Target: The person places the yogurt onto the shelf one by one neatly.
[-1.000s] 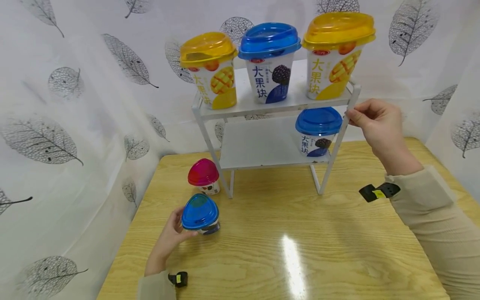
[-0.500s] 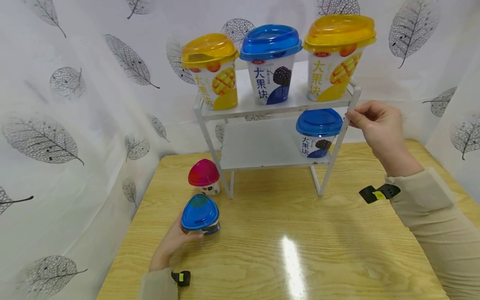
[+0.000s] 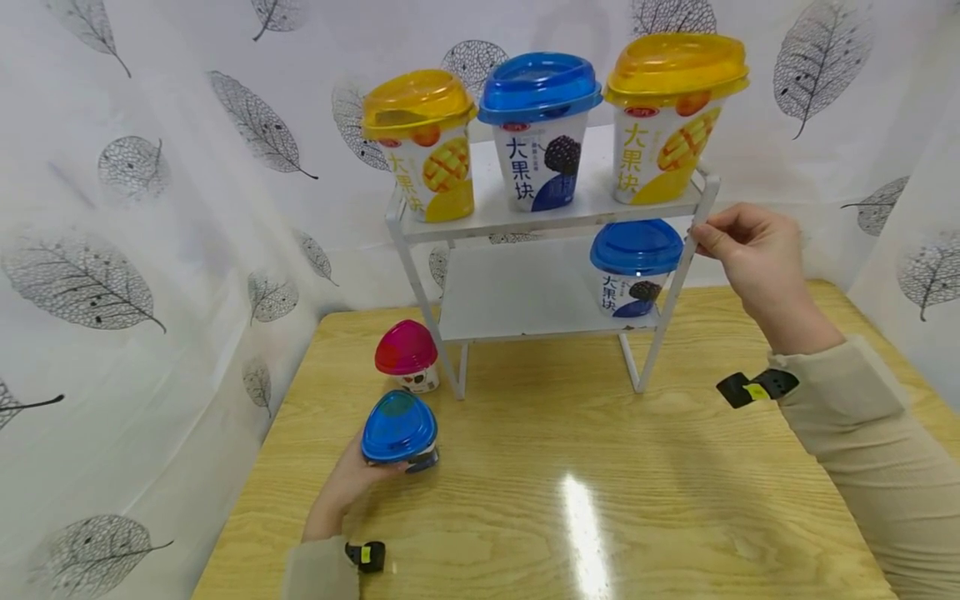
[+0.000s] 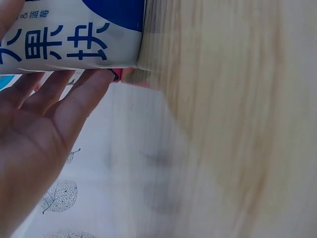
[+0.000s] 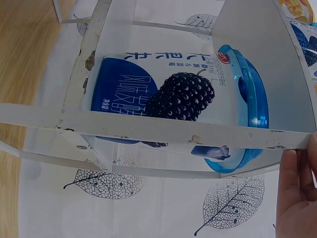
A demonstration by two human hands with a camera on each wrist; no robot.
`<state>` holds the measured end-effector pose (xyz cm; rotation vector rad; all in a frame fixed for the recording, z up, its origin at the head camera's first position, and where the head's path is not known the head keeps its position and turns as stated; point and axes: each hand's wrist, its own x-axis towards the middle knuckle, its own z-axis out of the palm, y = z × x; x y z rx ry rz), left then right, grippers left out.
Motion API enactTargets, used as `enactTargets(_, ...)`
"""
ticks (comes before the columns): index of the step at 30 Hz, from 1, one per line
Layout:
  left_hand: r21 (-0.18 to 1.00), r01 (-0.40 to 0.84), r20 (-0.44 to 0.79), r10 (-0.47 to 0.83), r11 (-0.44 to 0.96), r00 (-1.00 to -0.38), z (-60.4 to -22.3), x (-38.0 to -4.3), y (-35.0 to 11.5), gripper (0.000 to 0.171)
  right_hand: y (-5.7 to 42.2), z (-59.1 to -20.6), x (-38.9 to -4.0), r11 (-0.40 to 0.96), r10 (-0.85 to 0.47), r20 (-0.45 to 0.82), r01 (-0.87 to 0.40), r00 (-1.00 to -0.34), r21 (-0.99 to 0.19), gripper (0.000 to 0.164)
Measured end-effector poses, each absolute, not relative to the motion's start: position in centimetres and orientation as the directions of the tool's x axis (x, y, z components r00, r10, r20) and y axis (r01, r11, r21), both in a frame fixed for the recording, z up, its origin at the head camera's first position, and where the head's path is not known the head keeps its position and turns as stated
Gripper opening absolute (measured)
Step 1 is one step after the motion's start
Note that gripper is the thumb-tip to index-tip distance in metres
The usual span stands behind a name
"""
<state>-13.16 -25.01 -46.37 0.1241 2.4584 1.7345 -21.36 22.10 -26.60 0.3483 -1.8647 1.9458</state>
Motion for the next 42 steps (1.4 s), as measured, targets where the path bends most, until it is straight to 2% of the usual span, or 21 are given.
enactTargets(6,0.941,0.011,-0.037,0.136,0.339,-0.99,-46.2,-13.2,-24.6,0.083,22.1,-26.5,-21.4,0.024,0.129,0.462,-0.463,-0.877,-0.886,0.008)
enactTargets(13,0.932,0.095,0.032,0.181,0.35,-0.983,-45.7,-13.3,-23.0,0.081,22.1,-26.5,-21.3,0.068,0.128,0.454,-0.449,-0.882,-0.891,0.007)
enactTargets(20,0.928,0.166,0.083,0.25,0.334,-0.965,-42.2,-13.0,-19.8,0.079,22.1,-26.5,-21.5,0.027,0.134,0.453,-0.453,-0.882,-0.891,0.011)
enactTargets(26,0.907,0.295,0.197,0.317,0.301,-0.928,-41.2,-13.6,-17.6,0.078,22.1,-26.5,-21.5,0.024,0.138,0.457,-0.458,-0.879,-0.888,0.012)
enactTargets(35,0.868,0.371,0.234,0.389,0.328,-0.891,-37.7,-14.3,-14.0,0.077,22.0,-26.5,-21.4,0.069,0.135,0.452,-0.447,-0.882,-0.892,0.008)
enactTargets(42,0.843,0.487,0.372,0.404,0.23,-0.836,-35.2,-15.2,-11.3,0.072,22.0,-26.5,-21.4,0.061,0.146,0.452,-0.448,-0.88,-0.892,0.011)
